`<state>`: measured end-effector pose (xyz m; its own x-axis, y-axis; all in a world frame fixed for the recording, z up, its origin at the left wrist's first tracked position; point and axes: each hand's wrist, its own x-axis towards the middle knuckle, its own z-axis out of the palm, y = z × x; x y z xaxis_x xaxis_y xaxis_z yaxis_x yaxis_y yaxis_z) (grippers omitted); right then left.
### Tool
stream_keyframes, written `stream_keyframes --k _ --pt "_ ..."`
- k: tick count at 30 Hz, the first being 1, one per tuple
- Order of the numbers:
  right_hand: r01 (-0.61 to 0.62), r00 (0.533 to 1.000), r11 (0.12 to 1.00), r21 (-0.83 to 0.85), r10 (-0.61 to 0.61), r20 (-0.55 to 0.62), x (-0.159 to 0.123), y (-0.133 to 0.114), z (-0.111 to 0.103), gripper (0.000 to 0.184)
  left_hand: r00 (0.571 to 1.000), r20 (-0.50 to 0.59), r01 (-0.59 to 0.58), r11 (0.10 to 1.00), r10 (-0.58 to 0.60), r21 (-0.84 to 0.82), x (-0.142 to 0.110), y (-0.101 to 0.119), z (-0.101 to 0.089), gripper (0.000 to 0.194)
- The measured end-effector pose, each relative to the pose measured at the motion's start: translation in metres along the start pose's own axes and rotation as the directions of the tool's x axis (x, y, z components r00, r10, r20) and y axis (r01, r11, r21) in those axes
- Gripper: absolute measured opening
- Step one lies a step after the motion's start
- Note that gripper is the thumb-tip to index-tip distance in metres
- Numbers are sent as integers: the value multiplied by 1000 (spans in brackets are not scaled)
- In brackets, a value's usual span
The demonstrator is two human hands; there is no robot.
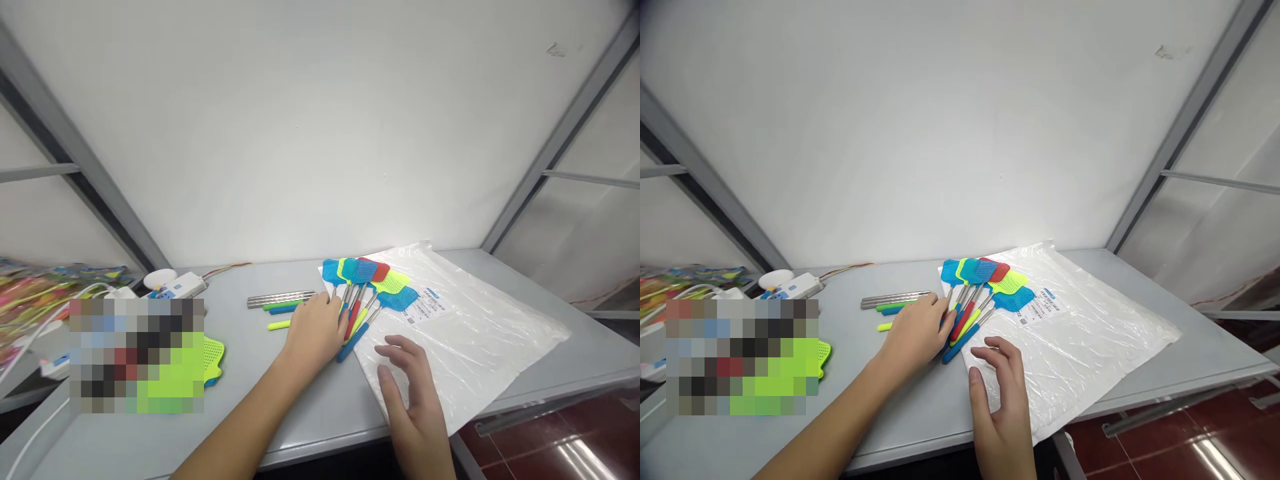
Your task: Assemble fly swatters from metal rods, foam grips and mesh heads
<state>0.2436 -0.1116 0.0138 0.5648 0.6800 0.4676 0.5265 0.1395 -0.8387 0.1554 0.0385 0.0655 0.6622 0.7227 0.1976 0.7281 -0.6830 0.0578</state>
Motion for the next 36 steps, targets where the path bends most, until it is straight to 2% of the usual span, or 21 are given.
stream_keyframes --k 4,7,9,12,15,17,20,21,23,25,29,32,34,36 --pt "57 997 997 -54 -55 48 3 5 -1 18 996 -17 -93 995 92 -47 -38 -23 -10 28" --pt "79 992 993 -92 -69 104 8 -2 3 19 994 -31 -104 992 102 -70 -71 -43 -12 28" --pt "112 972 984 -139 -79 221 15 -9 6 21 996 -31 -81 994 79 -75 -89 -56 -12 29" --pt "217 892 948 -235 -95 442 29 -22 12 25 998 -29 -61 996 59 -68 -104 -71 -12 28" --pt "352 783 874 -334 -80 617 49 -33 24 29 998 -55 -46 997 42 -66 -108 -80 -8 26" --pt "442 693 818 -368 -51 719 67 -38 37 29 996 -84 -30 997 24 -71 -107 -84 -3 25" --pt "553 565 757 -348 -34 824 99 -43 68 26 991 -124 -57 995 47 -78 -107 -83 6 23" --pt "583 539 742 -331 -48 841 110 -43 81 26 989 -134 -78 994 67 -81 -108 -82 9 22" --pt "621 519 715 -321 -69 852 131 -43 110 25 984 -152 -107 990 91 -95 -109 -79 14 18" --pt "643 503 702 -308 -83 860 148 -41 138 23 983 -173 -84 991 66 -102 -110 -77 20 16" --pt "672 470 684 -283 -98 877 174 -31 177 16 979 -201 25 996 -41 -82 -110 -78 34 40" --pt "675 432 690 -264 -80 898 185 -21 190 14 981 -185 51 994 -67 -92 -108 -81 40 49" --pt "671 413 696 -256 -64 909 188 -16 191 12 982 -172 60 993 -77 -104 -107 -81 41 47" --pt "667 415 699 -259 -60 908 189 -12 191 12 982 -166 72 991 -91 -114 -106 -80 38 41"
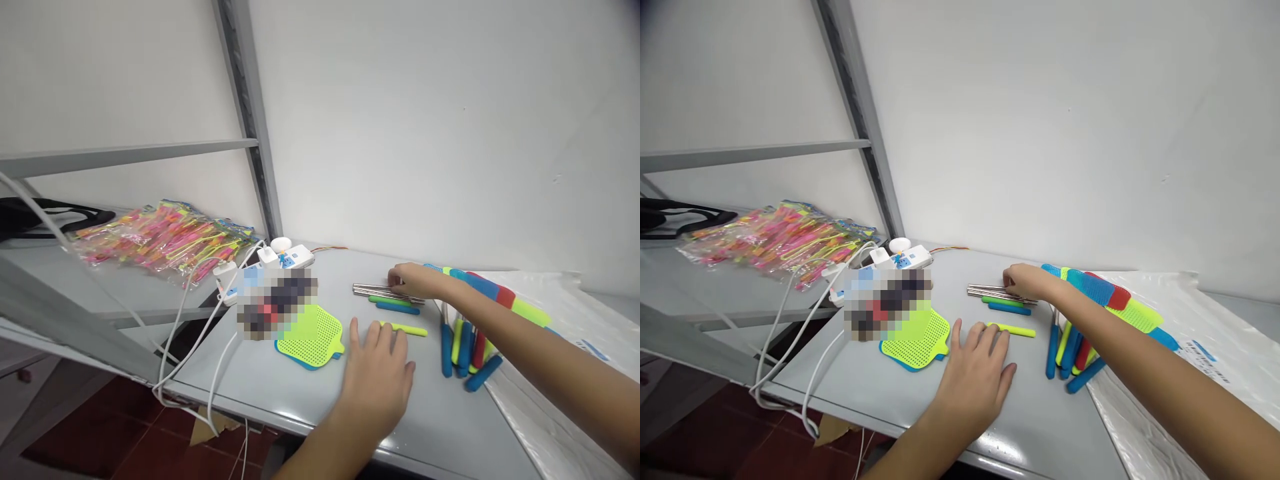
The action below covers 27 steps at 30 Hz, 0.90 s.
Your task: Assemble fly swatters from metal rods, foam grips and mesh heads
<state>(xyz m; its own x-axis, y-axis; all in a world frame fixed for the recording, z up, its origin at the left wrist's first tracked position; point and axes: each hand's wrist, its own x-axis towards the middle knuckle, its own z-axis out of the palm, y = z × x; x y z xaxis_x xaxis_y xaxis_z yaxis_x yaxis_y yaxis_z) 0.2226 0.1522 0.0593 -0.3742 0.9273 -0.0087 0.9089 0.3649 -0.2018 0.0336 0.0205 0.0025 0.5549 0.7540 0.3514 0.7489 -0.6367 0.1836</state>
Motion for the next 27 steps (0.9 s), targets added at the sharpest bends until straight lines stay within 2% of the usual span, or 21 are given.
stream_keyframes --k 4,8,11,15,18,22,27 --pt "-34 998 999 -4 34 -45 -6 2 0 10 999 -11 30 1000 -30 5 1 2 -4 37" --pt "-88 988 996 5 88 -126 -22 3 -17 11 1000 1 22 1000 -22 20 1 1 -4 27" --pt "-119 972 992 30 123 -200 -50 0 -37 16 1000 23 -4 1000 4 -4 1 -2 -3 12" --pt "-157 936 983 94 179 -304 -112 -6 -50 20 989 84 -110 987 120 -120 1 -3 -5 11" --pt "-174 931 982 72 188 -312 -165 -8 -43 22 987 116 -81 967 111 -240 0 -2 -9 18" --pt "-151 923 988 35 153 -352 -227 -4 -22 18 998 65 6 922 21 -388 -2 -4 -18 20" --pt "-99 921 995 28 102 -377 -270 -3 4 19 989 37 -119 925 142 -361 -2 -4 -22 22"
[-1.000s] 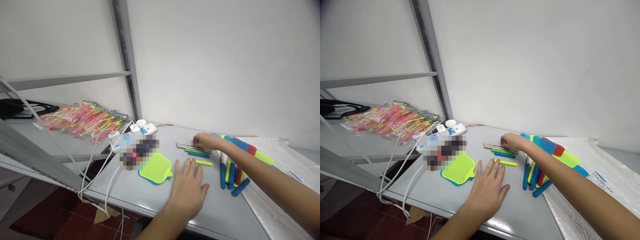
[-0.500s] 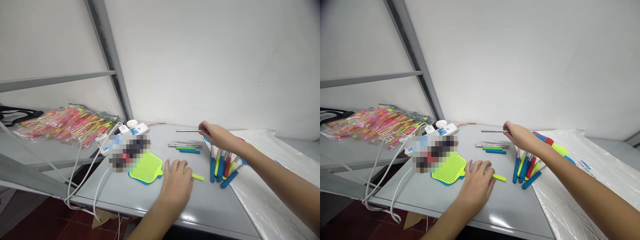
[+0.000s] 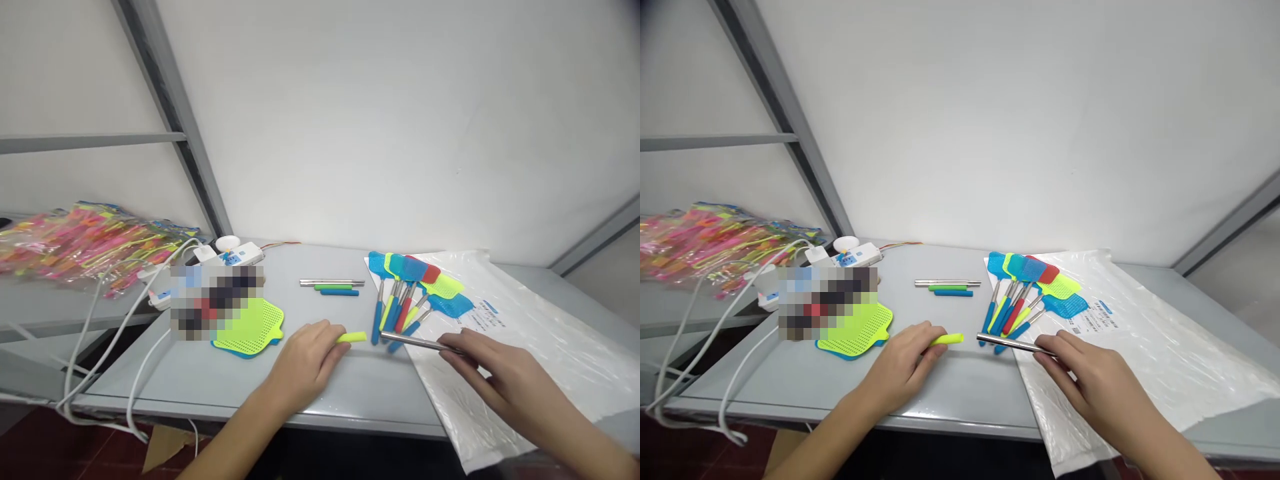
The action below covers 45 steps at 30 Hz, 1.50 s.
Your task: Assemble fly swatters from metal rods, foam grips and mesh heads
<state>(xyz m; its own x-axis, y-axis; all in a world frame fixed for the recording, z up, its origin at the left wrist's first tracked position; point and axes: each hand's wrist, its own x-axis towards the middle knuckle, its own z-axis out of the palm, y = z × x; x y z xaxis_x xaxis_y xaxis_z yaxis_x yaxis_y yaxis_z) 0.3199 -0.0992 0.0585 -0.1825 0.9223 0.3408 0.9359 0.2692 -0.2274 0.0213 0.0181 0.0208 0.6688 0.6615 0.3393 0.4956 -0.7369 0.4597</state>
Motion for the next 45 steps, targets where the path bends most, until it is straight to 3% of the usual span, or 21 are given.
stream_keyframes --k 7,12,18,22,27,34,39,42,45 --pt "62 998 998 16 -62 -7 -9 -8 21 23 992 66 -119 986 112 115 1 0 4 26" --pt "151 985 980 -132 -160 -60 1 -7 22 23 988 25 -155 971 153 180 1 -4 2 25" --pt "322 940 923 -208 -338 -46 14 -30 24 15 926 44 -374 892 375 255 3 7 16 24" --pt "321 930 917 -236 -352 -104 27 -51 32 16 925 10 -367 889 379 273 5 11 21 25" --pt "339 916 913 -226 -375 -140 46 -62 35 20 928 -33 -350 897 372 271 4 4 12 25" --pt "369 918 912 -178 -388 -82 66 -63 48 22 955 2 -278 887 298 368 1 1 4 26" --pt "441 895 864 -242 -443 52 85 -70 55 17 991 108 -116 931 83 345 -4 -2 -2 18" --pt "386 911 853 -352 -413 -1 101 -69 51 30 995 -5 98 982 -99 161 -5 -4 -6 18" --pt "186 939 910 -371 -276 -206 117 -56 45 50 946 -83 292 933 -315 -212 -4 -7 -6 21"
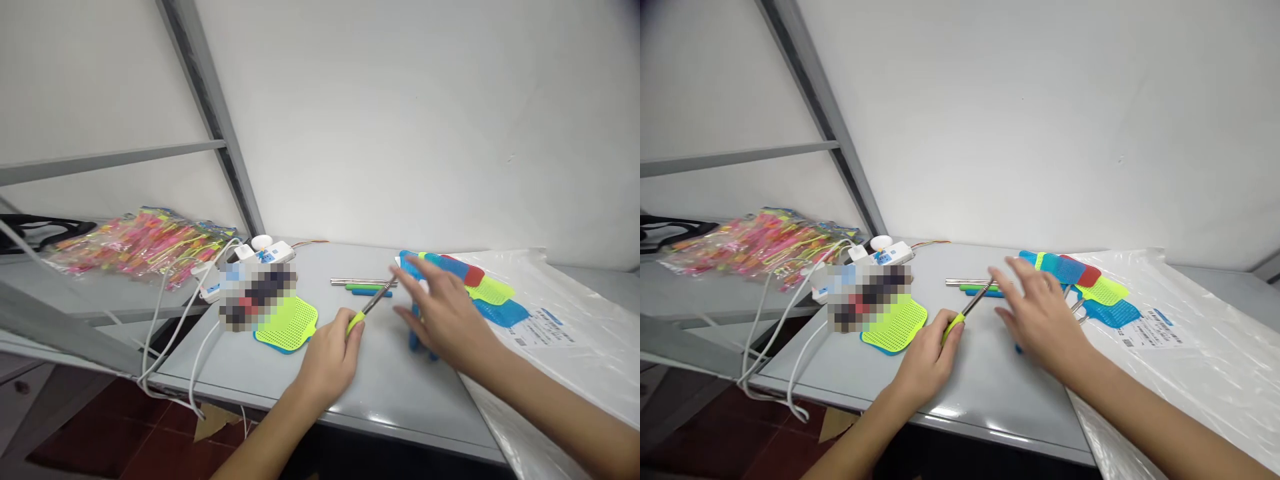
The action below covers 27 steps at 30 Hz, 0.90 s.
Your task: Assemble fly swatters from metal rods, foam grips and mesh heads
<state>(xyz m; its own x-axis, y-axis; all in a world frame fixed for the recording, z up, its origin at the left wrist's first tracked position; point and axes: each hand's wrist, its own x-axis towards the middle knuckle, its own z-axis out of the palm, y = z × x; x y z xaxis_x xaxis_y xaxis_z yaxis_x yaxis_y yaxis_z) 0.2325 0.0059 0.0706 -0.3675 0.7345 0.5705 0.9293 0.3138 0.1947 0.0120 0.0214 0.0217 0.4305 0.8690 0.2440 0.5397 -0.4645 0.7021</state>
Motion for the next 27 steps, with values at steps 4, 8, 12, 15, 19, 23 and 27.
stream_keyframes --k 4,8,12,15,19,23,27 --pt "-159 987 984 83 159 9 5 11 8 55 990 -42 94 844 -137 -527 2 -3 -2 18" --pt "46 963 976 213 -100 250 5 -23 19 24 972 -161 9 709 -172 -705 3 -6 -11 16" --pt "96 905 936 339 -224 363 16 -71 32 23 930 -274 -66 620 -246 -782 4 -10 -19 11" --pt "48 906 910 413 -214 366 34 -91 44 27 885 -336 -119 540 -323 -833 4 -14 -21 11" --pt "-18 882 822 570 -255 397 53 -100 57 38 854 -379 -157 518 -356 -841 5 -19 -24 10" --pt "-127 832 739 661 -283 477 62 -98 62 38 838 -398 -207 459 -373 -864 4 -22 -28 9" --pt "-180 801 712 679 -295 522 69 -94 63 33 809 -418 -265 379 -412 -886 3 -23 -32 9"
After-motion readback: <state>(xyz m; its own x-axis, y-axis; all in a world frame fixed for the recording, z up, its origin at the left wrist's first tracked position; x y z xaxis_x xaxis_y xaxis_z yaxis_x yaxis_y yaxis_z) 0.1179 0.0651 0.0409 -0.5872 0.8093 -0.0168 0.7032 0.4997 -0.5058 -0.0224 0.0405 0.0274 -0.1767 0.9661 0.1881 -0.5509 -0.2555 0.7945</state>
